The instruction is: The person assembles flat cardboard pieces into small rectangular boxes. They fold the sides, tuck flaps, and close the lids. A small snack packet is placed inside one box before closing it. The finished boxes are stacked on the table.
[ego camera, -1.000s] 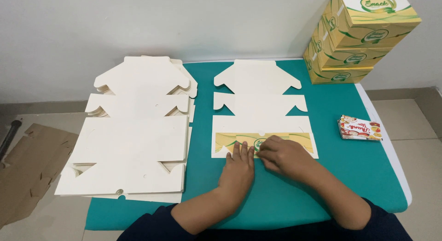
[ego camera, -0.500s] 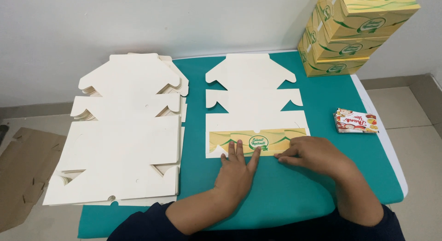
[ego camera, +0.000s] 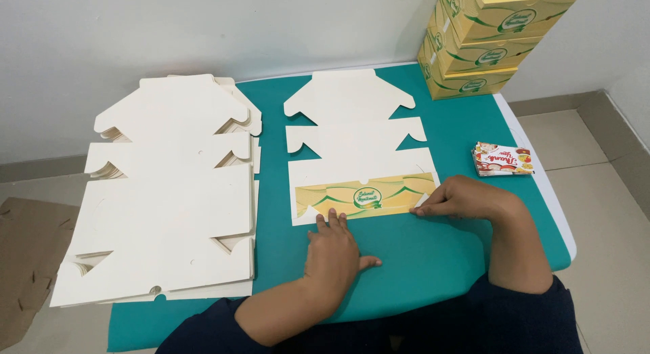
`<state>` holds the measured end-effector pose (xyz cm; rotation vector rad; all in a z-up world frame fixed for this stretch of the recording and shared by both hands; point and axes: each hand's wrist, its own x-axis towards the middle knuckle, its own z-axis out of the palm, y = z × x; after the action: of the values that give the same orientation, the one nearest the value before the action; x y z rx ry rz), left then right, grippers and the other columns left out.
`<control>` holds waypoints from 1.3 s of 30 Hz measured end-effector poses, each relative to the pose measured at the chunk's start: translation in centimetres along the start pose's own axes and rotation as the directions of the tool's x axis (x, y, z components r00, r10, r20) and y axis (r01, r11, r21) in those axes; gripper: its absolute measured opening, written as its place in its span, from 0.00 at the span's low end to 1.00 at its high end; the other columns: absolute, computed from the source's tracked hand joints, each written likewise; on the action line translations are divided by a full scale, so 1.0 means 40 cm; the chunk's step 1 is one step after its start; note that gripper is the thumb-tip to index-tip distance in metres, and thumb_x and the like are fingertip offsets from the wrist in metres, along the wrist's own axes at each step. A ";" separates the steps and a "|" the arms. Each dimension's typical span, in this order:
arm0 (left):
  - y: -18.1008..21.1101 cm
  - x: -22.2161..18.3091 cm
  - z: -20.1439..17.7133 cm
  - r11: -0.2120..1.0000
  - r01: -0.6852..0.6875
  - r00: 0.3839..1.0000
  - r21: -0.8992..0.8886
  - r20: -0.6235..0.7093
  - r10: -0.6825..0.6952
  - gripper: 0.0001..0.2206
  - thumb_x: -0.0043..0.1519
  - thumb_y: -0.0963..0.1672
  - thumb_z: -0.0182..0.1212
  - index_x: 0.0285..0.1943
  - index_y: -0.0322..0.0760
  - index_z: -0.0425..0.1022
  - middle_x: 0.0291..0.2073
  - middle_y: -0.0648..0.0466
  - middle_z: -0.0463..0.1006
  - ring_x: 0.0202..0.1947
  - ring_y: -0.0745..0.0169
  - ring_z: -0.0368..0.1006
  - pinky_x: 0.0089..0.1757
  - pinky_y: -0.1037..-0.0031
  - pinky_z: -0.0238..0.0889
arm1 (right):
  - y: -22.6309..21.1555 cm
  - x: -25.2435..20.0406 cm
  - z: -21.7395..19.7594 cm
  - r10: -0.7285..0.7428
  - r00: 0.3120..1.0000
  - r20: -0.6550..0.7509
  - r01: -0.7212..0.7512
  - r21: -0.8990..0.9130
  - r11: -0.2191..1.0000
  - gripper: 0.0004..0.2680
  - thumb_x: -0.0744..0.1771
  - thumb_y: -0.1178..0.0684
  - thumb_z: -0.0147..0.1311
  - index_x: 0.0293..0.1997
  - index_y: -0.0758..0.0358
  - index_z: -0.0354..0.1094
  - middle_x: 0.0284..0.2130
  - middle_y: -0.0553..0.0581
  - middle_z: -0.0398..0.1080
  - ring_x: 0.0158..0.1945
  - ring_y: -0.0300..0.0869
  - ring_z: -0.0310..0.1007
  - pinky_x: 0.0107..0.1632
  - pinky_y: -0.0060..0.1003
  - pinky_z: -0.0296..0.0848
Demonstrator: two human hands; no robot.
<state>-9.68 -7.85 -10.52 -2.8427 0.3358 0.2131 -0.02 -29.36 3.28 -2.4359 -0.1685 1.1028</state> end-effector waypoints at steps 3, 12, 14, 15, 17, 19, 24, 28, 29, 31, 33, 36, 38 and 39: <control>0.004 -0.005 -0.002 0.998 -0.012 1.000 0.064 -0.019 0.013 0.58 0.47 0.75 0.37 0.68 0.24 0.51 0.65 0.36 0.56 0.62 0.32 0.55 0.44 0.58 0.68 | -0.004 -0.004 -0.002 0.018 1.000 0.001 -0.018 0.044 0.999 0.11 0.62 0.44 0.57 0.36 0.55 0.85 0.12 0.52 0.57 0.19 0.36 0.50 0.26 0.30 0.49; 0.014 -0.002 0.043 0.987 -0.018 0.993 0.162 -0.111 0.036 0.58 0.46 0.75 0.34 0.67 0.24 0.53 0.63 0.36 0.58 0.60 0.33 0.59 0.42 0.62 0.68 | 0.100 0.148 0.025 -0.313 0.749 -0.584 0.171 -0.286 0.943 0.13 0.65 0.39 0.47 0.33 0.51 0.78 0.23 0.45 0.73 0.28 0.38 0.66 0.24 0.39 0.50; 0.008 0.002 0.039 0.981 -0.017 0.984 0.194 -0.173 0.051 0.57 0.46 0.75 0.33 0.66 0.26 0.57 0.61 0.36 0.62 0.57 0.35 0.63 0.41 0.65 0.68 | 0.094 0.157 0.028 -0.322 0.675 -0.664 0.182 -0.273 0.945 0.11 0.66 0.42 0.46 0.37 0.52 0.75 0.30 0.47 0.70 0.35 0.40 0.66 0.25 0.40 0.55; 0.005 0.001 0.039 0.974 -0.007 0.970 0.225 -0.233 0.061 0.57 0.46 0.75 0.31 0.64 0.27 0.61 0.58 0.36 0.66 0.55 0.37 0.67 0.39 0.69 0.68 | 0.089 0.161 0.032 -0.331 0.593 -0.734 0.198 -0.266 0.943 0.10 0.68 0.45 0.45 0.42 0.53 0.72 0.37 0.48 0.67 0.41 0.42 0.66 0.26 0.42 0.60; 0.000 0.006 0.041 0.973 -0.001 0.951 0.231 -0.300 0.072 0.53 0.48 0.74 0.32 0.61 0.29 0.66 0.55 0.38 0.70 0.52 0.40 0.69 0.39 0.71 0.67 | 0.104 0.194 0.049 -0.419 0.537 -0.732 0.281 -0.314 0.907 0.08 0.67 0.48 0.47 0.42 0.56 0.72 0.36 0.51 0.66 0.42 0.44 0.65 0.33 0.42 0.62; -0.025 0.021 0.018 0.971 0.012 0.924 0.239 -0.374 0.080 0.50 0.49 0.73 0.32 0.57 0.32 0.71 0.51 0.40 0.74 0.49 0.44 0.72 0.38 0.72 0.66 | 0.101 0.210 0.057 -0.505 0.464 -0.728 0.359 -0.367 0.858 0.07 0.66 0.51 0.50 0.42 0.60 0.72 0.35 0.54 0.64 0.44 0.46 0.64 0.40 0.42 0.64; -0.111 0.089 -0.039 0.981 -0.195 0.867 -0.007 -0.468 0.169 0.29 0.59 0.62 0.42 0.43 0.35 0.68 0.32 0.49 0.66 0.39 0.47 0.68 0.42 0.60 0.59 | 0.065 0.212 0.074 -0.479 0.671 -0.566 0.278 -0.408 0.870 0.09 0.66 0.42 0.50 0.42 0.48 0.72 0.40 0.47 0.67 0.54 0.40 0.63 0.58 0.40 0.62; -0.136 0.066 -0.116 0.981 -0.177 0.925 -0.077 -0.354 0.139 0.41 0.55 0.65 0.39 0.64 0.30 0.59 0.52 0.40 0.64 0.58 0.41 0.59 0.55 0.55 0.52 | 0.031 0.173 0.072 -0.469 0.679 -0.565 0.317 -0.350 0.881 0.08 0.67 0.45 0.50 0.39 0.55 0.72 0.43 0.51 0.69 0.57 0.45 0.64 0.59 0.44 0.63; -0.135 0.069 -0.116 0.975 -0.190 0.943 -0.116 -0.299 0.148 0.42 0.56 0.65 0.36 0.66 0.30 0.56 0.55 0.39 0.62 0.60 0.40 0.56 0.57 0.52 0.48 | 0.033 0.172 0.072 -0.460 0.689 -0.560 0.310 -0.346 0.886 0.08 0.67 0.45 0.50 0.39 0.55 0.71 0.43 0.52 0.69 0.58 0.45 0.64 0.60 0.43 0.63; -0.133 0.071 -0.116 0.969 -0.198 0.956 -0.150 -0.247 0.157 0.42 0.58 0.64 0.32 0.68 0.30 0.53 0.59 0.38 0.60 0.63 0.39 0.54 0.59 0.50 0.45 | 0.040 0.176 0.072 -0.454 0.695 -0.558 0.305 -0.343 0.888 0.09 0.67 0.44 0.49 0.39 0.56 0.71 0.43 0.52 0.70 0.58 0.44 0.64 0.60 0.43 0.63; -0.130 0.069 -0.113 0.959 -0.194 0.970 -0.208 -0.185 0.156 0.38 0.62 0.62 0.30 0.69 0.30 0.52 0.62 0.38 0.56 0.65 0.38 0.50 0.60 0.51 0.46 | 0.051 0.188 0.074 -0.496 0.677 -0.543 0.323 -0.387 0.864 0.07 0.65 0.46 0.53 0.38 0.56 0.71 0.45 0.51 0.70 0.58 0.45 0.64 0.60 0.43 0.63; -0.128 0.072 -0.112 0.963 -0.188 0.974 -0.193 -0.166 0.157 0.37 0.62 0.61 0.30 0.69 0.30 0.51 0.63 0.39 0.56 0.65 0.39 0.50 0.59 0.53 0.47 | 0.008 0.132 0.067 -0.541 0.695 -0.473 0.403 -0.368 0.838 0.14 0.62 0.43 0.59 0.46 0.55 0.66 0.49 0.54 0.67 0.62 0.50 0.60 0.63 0.51 0.59; -0.131 0.079 -0.113 0.966 -0.195 0.974 -0.170 -0.145 0.171 0.35 0.64 0.60 0.28 0.69 0.31 0.51 0.63 0.39 0.57 0.65 0.40 0.52 0.59 0.53 0.49 | -0.007 0.117 0.078 -0.577 0.710 -0.404 0.448 -0.373 0.813 0.21 0.57 0.40 0.64 0.49 0.56 0.65 0.52 0.57 0.64 0.64 0.53 0.55 0.66 0.54 0.51; -0.133 0.082 -0.112 0.968 -0.204 0.975 -0.147 -0.125 0.187 0.33 0.66 0.58 0.26 0.69 0.31 0.52 0.63 0.40 0.58 0.65 0.41 0.53 0.58 0.54 0.50 | -0.015 0.111 0.085 -0.609 0.721 -0.332 0.492 -0.373 0.786 0.29 0.53 0.36 0.69 0.53 0.56 0.64 0.55 0.59 0.62 0.67 0.55 0.51 0.70 0.56 0.43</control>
<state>-4.69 -4.81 -5.50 -2.9843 0.6522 0.1269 0.50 -26.30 -1.41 -2.5155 -0.8877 0.2578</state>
